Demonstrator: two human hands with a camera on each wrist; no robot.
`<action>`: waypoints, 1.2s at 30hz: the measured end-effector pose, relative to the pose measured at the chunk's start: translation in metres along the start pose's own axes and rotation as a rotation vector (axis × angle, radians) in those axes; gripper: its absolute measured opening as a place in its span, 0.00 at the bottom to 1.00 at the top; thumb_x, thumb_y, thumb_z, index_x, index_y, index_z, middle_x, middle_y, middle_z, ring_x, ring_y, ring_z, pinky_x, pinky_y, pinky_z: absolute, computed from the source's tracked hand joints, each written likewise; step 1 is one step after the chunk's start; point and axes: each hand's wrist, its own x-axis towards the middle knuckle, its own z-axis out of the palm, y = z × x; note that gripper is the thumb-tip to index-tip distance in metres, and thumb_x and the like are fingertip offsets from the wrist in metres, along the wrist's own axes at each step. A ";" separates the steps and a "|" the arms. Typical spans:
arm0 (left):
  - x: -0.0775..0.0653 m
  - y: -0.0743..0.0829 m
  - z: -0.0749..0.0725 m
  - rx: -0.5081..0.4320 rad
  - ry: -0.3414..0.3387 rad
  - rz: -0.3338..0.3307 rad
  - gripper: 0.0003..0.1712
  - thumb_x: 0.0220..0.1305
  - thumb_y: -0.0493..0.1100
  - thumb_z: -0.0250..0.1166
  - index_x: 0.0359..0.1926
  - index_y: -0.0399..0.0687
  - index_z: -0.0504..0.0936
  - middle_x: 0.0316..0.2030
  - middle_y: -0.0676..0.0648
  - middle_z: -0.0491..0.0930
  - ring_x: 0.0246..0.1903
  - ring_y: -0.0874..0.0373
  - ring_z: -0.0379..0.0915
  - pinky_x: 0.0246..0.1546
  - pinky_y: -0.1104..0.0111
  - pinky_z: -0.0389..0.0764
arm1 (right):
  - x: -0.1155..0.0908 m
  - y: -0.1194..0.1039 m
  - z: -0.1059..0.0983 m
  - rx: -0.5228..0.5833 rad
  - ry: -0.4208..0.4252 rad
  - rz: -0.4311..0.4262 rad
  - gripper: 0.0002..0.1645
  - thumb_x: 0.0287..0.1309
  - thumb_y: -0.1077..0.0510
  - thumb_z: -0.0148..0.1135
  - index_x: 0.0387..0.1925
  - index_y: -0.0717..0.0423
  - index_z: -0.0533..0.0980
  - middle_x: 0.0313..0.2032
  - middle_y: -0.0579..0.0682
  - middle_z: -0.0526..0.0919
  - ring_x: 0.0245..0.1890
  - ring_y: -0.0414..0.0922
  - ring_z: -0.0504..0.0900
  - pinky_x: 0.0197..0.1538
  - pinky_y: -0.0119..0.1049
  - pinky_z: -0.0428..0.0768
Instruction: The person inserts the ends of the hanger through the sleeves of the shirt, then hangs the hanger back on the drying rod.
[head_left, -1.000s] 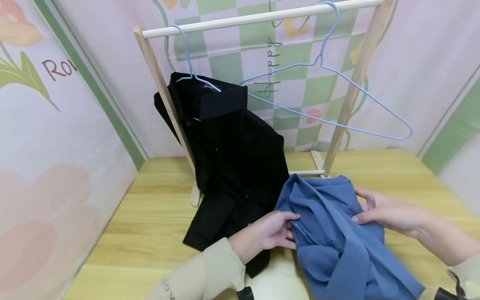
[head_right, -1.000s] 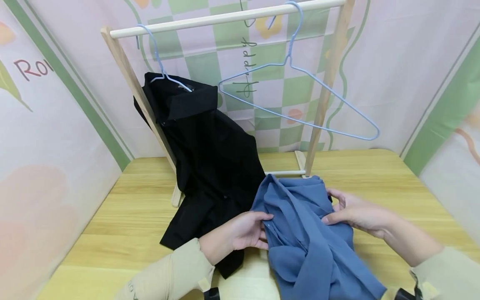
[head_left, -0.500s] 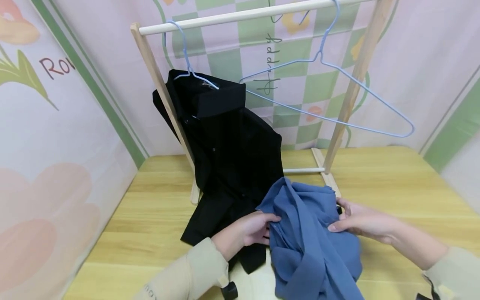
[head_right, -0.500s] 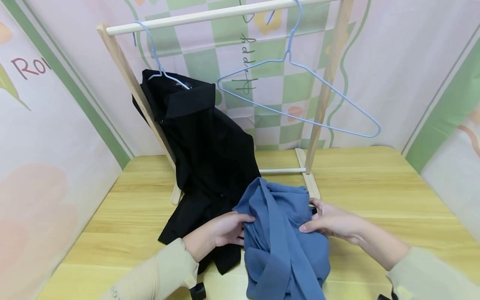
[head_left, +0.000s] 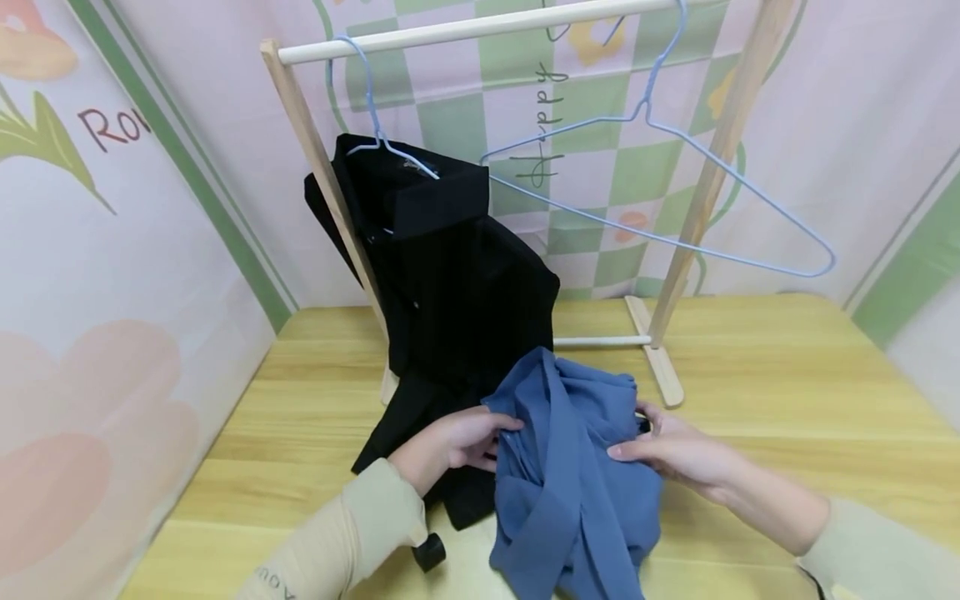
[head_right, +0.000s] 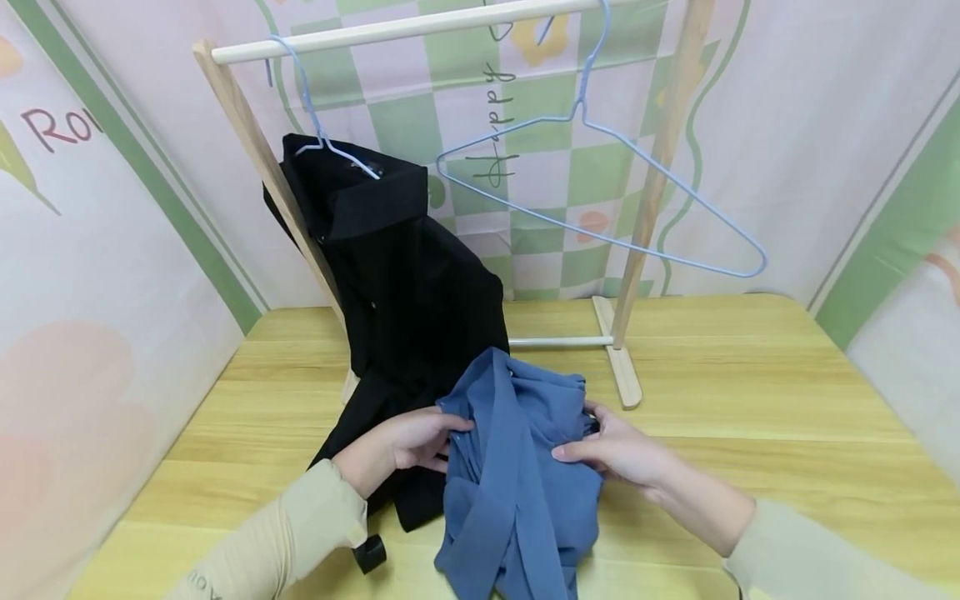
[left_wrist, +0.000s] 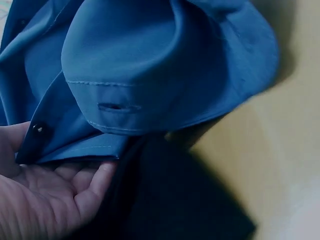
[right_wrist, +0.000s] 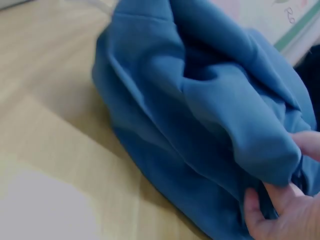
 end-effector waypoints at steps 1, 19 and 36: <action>0.001 0.002 -0.003 0.009 0.009 0.003 0.21 0.74 0.45 0.58 0.61 0.37 0.73 0.50 0.43 0.83 0.50 0.50 0.81 0.56 0.52 0.79 | 0.002 0.000 0.004 0.013 0.016 -0.004 0.67 0.64 0.59 0.65 0.74 0.73 0.21 0.15 0.37 0.62 0.18 0.34 0.64 0.42 0.30 0.76; -0.030 0.020 -0.032 0.174 -0.016 0.077 0.13 0.76 0.44 0.58 0.50 0.37 0.76 0.51 0.42 0.82 0.48 0.50 0.83 0.49 0.54 0.84 | 0.006 -0.014 -0.017 -0.322 -0.047 -0.029 0.67 0.66 0.55 0.66 0.72 0.79 0.23 0.33 0.48 0.81 0.34 0.40 0.79 0.44 0.34 0.78; -0.054 0.059 -0.054 0.383 0.102 0.338 0.18 0.78 0.40 0.56 0.61 0.35 0.80 0.54 0.41 0.84 0.49 0.52 0.83 0.50 0.59 0.82 | -0.022 -0.043 -0.007 -0.748 0.100 -0.693 0.22 0.65 0.67 0.66 0.61 0.60 0.77 0.34 0.41 0.80 0.31 0.38 0.79 0.33 0.32 0.79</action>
